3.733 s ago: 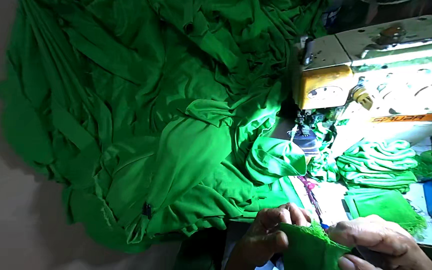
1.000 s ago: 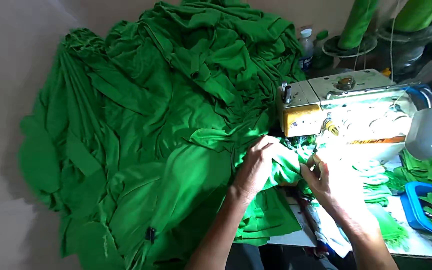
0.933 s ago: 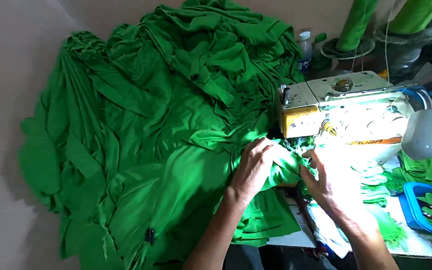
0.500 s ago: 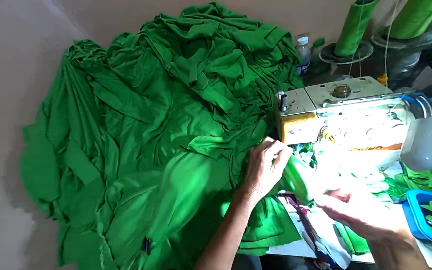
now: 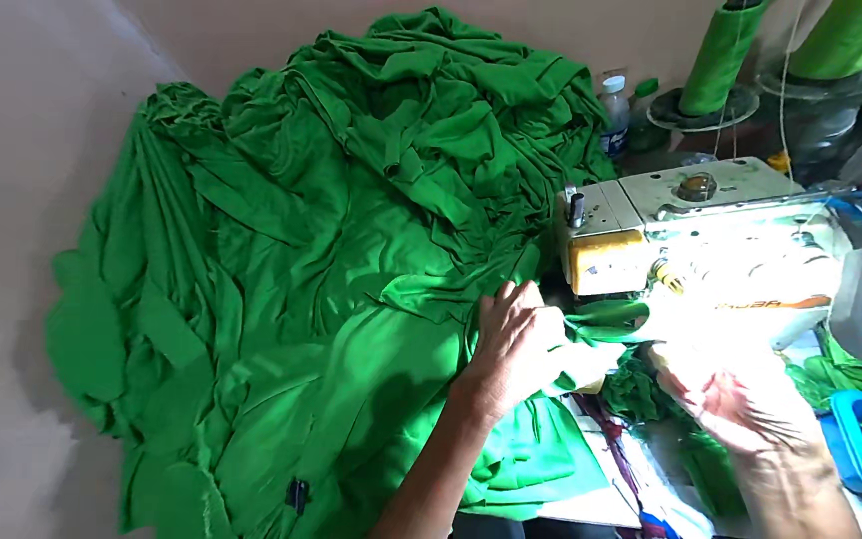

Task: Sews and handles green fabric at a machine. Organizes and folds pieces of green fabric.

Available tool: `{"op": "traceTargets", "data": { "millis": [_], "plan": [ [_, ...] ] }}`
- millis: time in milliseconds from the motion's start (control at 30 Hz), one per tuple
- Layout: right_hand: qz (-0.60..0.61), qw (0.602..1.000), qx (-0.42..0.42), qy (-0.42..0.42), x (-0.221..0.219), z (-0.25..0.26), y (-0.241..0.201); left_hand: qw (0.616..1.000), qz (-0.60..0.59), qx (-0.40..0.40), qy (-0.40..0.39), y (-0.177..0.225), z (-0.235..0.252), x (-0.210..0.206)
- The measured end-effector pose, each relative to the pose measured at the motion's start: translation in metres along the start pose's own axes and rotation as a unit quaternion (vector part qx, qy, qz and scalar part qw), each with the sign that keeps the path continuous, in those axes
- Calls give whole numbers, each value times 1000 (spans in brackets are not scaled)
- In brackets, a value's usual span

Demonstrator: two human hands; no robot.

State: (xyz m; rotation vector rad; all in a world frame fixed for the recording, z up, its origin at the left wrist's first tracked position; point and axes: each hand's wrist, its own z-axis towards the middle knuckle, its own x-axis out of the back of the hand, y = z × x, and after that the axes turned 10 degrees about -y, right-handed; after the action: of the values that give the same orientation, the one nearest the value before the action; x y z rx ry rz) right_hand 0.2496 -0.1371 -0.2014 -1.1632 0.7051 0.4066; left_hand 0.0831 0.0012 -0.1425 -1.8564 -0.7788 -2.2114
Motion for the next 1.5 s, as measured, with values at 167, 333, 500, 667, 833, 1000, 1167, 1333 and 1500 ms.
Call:
{"op": "traceTargets", "data": {
  "millis": [167,333,500,667,833,1000,1167,1333,1500],
  "plan": [
    [-139,990,-6,-23,-12,4,1,952,-175,-241,76,1,-6,-7],
    [-323,942,-36,-84,-33,10,0,968,-82,-221,90,1,-17,-7],
    [-495,832,-6,-251,-25,21,4,959,-52,-235,151,5,-21,-5],
    [-479,832,-2,-282,-26,13,4,928,-199,-278,147,8,-9,-11],
    [-470,854,70,-214,-33,-17,17,954,-136,-261,65,6,-6,-20],
    [-465,877,67,-102,-25,-43,49,967,-61,-224,103,-9,-14,-36],
    [-413,900,109,-82,-11,-27,66,962,-115,-144,199,-23,-19,-51],
    [-404,901,117,-107,-10,-15,59,954,-112,-96,261,-26,-26,-44],
    [-377,914,113,-96,-13,-19,60,953,-111,-98,263,-21,-28,-43]
  ]
}}
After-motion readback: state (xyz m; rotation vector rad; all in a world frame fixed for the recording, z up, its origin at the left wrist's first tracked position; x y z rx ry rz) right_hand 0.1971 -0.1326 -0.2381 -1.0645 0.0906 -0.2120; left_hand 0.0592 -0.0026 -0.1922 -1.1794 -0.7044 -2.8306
